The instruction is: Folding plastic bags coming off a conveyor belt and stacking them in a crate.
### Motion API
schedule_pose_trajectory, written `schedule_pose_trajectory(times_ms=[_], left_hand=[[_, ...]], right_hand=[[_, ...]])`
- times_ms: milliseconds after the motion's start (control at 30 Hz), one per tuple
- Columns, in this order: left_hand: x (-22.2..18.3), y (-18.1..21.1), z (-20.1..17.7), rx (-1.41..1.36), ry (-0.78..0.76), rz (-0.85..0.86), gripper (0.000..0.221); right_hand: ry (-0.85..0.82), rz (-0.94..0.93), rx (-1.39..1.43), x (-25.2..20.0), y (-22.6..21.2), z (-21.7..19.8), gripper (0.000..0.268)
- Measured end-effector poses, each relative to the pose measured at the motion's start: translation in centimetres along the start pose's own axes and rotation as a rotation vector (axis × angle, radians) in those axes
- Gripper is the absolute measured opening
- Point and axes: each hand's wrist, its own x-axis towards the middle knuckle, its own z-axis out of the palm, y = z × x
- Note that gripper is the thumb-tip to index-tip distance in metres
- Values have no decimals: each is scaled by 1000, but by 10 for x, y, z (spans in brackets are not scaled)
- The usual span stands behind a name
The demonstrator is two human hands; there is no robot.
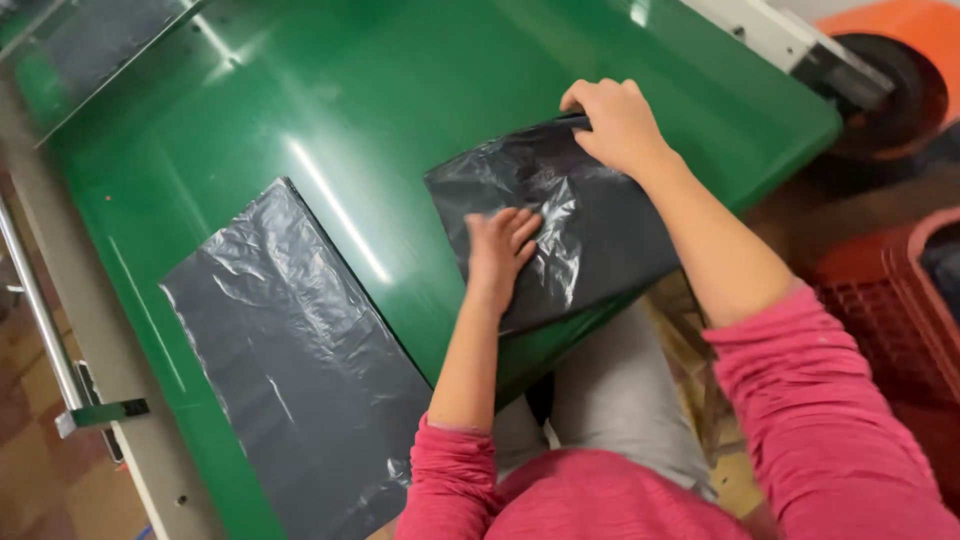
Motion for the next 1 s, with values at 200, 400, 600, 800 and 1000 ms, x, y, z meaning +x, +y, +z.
schedule_pose_trajectory(times_ms=[200,400,600,800,1000], left_hand=[[-39,19,-42,-724,54,-287,104],[-70,-27,-65,-501,131,-88,90],[-150,41,-11,1002,358,693,70],[-137,29,-32,1772,-275,796,19],[-108,78,-6,1412,-628,382,31]], right_hand=[[189,-154,161,-132,-44,-56,21],[154,-70,102,-203,-26,-29,26],[116,-153,-160,-204,-75,-47,32],[-38,-422,16,-210,-146,9,64],[54,-423,309,-237,-154,45,41]])
